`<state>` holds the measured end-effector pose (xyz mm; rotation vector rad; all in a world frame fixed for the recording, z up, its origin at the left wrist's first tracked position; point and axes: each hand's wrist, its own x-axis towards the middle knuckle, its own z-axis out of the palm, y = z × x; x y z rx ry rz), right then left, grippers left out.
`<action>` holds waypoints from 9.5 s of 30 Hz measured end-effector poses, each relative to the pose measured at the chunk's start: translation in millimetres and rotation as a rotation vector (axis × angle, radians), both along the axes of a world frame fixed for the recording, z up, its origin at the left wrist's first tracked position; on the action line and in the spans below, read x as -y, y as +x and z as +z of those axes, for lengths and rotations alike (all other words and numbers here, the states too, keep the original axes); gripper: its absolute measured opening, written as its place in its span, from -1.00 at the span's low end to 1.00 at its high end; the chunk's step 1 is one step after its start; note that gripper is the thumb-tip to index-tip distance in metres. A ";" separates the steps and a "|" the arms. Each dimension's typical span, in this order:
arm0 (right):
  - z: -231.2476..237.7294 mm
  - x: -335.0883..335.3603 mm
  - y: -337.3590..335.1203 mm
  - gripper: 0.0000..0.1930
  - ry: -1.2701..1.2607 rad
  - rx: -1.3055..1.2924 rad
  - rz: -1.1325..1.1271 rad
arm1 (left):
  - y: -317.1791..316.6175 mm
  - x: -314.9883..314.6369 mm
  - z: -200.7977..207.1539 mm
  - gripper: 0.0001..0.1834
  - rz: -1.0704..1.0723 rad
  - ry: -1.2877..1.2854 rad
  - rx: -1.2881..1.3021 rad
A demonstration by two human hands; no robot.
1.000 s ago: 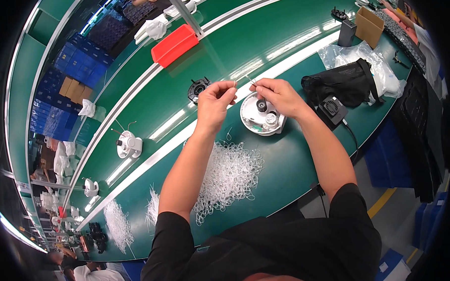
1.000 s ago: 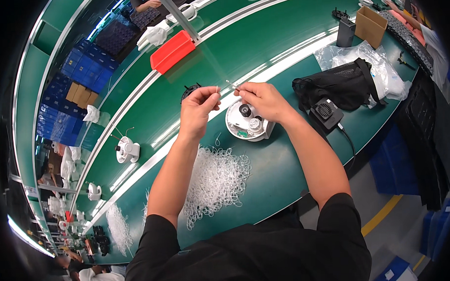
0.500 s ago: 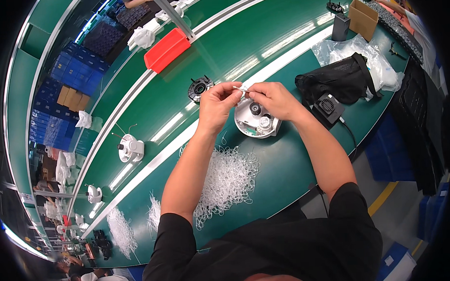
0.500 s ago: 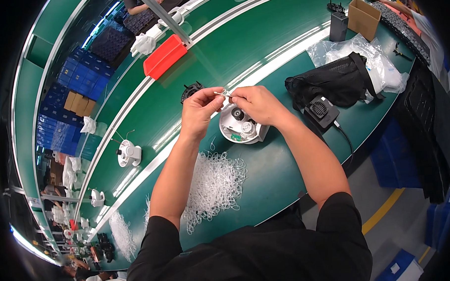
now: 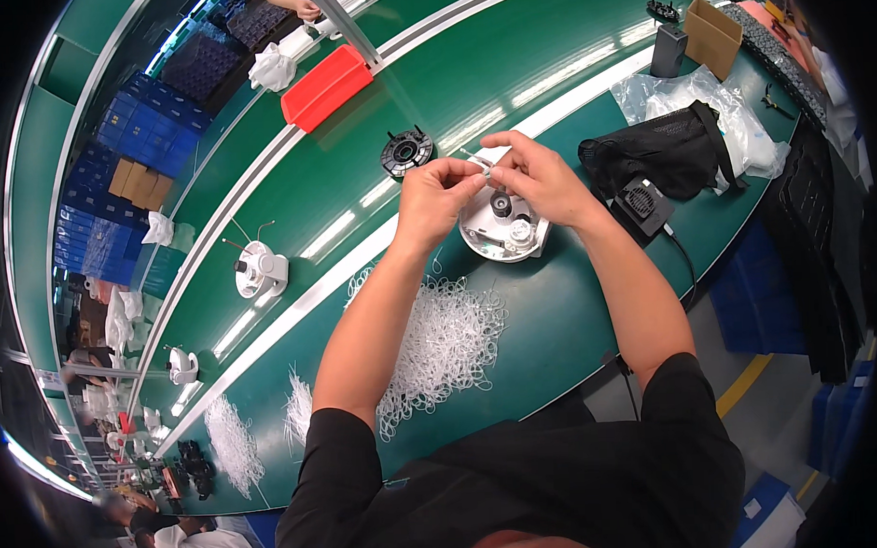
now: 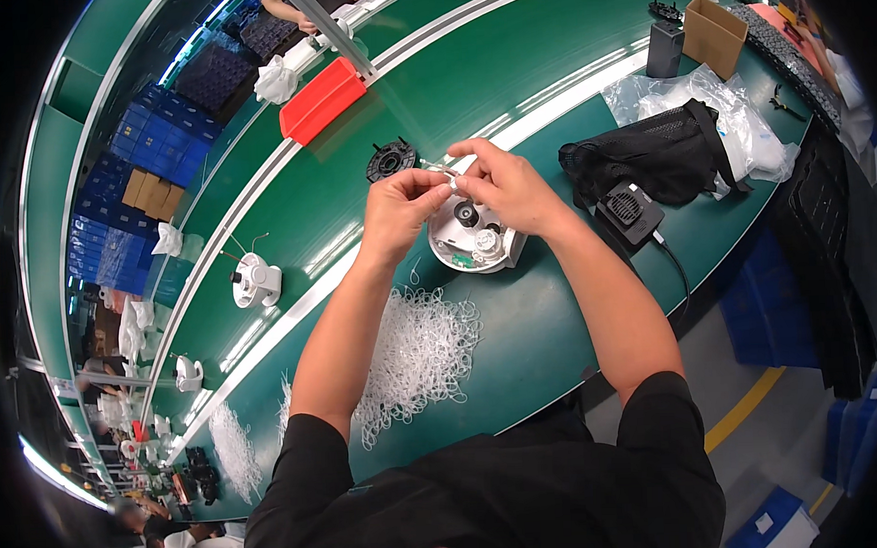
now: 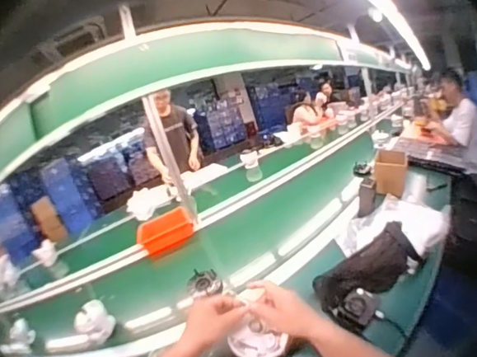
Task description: The person sits at a green assembly table and repeatedly picks up white zip ties and small white plastic components. They thread the zip ties through the components and secure them by hand, placing the finished units on the table. The process is repetitive and involves handling small parts with both hands.
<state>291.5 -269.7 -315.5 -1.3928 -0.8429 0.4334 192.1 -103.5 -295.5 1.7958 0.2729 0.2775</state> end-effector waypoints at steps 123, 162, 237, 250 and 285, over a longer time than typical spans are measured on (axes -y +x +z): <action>-8.7 0.3 -5.7 -0.75 -0.018 0.171 -0.164 | -81.0 -28.0 -33.6 -0.84 -0.101 0.748 -0.419; -2.9 4.4 -6.1 -0.81 -0.031 0.174 -0.136 | 6.6 5.8 -3.0 -0.92 -0.064 -0.653 0.048; -70.8 -23.8 13.0 -0.75 -0.133 0.139 -0.238 | 26.6 -165.4 -53.7 -0.58 0.576 -0.634 0.148; -67.4 -18.8 11.4 -0.78 -0.252 0.224 -0.171 | -79.6 1.9 -3.0 -0.75 -0.340 0.772 -0.458; -16.5 -25.5 -53.5 -0.88 0.062 0.514 0.028 | -79.2 -24.2 -16.6 -0.83 -0.141 -0.714 -0.210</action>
